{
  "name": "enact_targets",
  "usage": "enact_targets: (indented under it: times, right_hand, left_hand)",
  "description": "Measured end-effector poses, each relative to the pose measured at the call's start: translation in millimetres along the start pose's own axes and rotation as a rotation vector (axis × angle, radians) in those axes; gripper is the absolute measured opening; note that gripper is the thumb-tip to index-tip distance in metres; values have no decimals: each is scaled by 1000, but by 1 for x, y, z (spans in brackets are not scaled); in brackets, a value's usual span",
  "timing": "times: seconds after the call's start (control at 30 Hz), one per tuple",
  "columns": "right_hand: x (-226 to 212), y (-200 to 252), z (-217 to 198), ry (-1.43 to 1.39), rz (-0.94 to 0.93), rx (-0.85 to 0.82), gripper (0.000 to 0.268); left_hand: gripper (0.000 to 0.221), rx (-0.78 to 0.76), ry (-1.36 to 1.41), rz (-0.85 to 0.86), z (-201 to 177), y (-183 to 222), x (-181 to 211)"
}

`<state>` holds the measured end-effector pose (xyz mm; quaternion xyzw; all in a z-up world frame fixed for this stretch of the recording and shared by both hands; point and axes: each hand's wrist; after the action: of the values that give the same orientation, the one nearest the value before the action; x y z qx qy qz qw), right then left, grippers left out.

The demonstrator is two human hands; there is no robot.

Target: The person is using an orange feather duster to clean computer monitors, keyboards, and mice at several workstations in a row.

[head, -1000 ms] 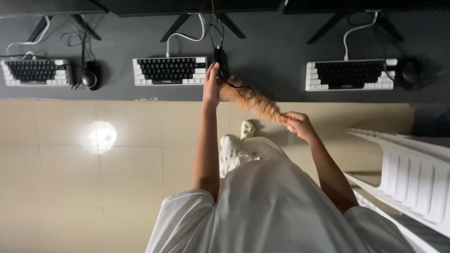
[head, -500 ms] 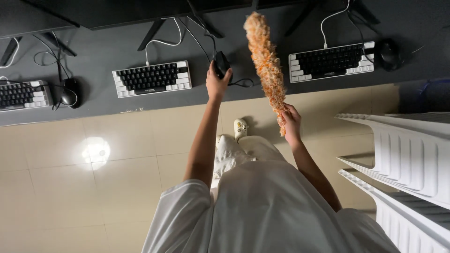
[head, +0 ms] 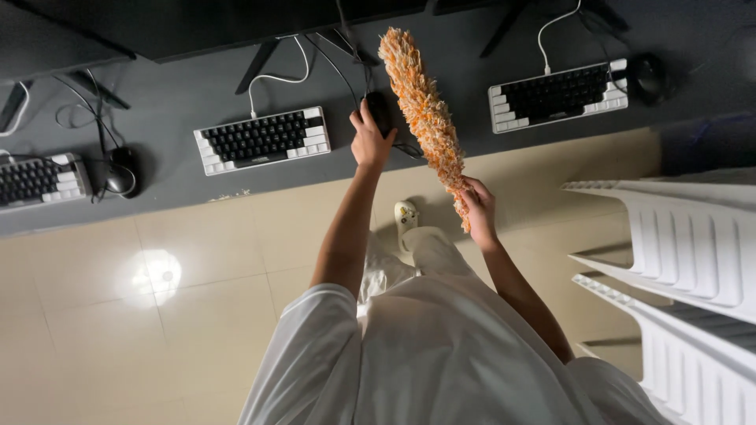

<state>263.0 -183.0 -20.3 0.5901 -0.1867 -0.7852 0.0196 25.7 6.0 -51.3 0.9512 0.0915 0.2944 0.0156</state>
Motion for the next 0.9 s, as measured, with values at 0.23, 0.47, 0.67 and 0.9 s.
enact_targets:
  times: [0.23, 0.47, 0.67, 0.9]
  right_hand:
    - [53, 56, 73, -75, -90, 81, 27]
    - [146, 109, 198, -187, -111, 348, 22]
    - [198, 153, 284, -185, -150, 460, 20]
    - [176, 197, 329, -60, -102, 424, 17]
  left_hand:
    - [103, -111, 78, 158, -47, 4, -35]
    - [68, -24, 248, 499, -133, -3, -146]
    - [46, -23, 339, 376, -192, -13, -234]
    - [39, -7, 439, 298, -208, -19, -285]
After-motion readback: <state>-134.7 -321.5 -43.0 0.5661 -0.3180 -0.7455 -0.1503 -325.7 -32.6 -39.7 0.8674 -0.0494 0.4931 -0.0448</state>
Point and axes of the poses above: each hand's wrist, its own y-axis away from the middle knuckle, its own z-axis out of the palm, x = y × z, and after that the axes turned 3 degrees about -y, right-handed
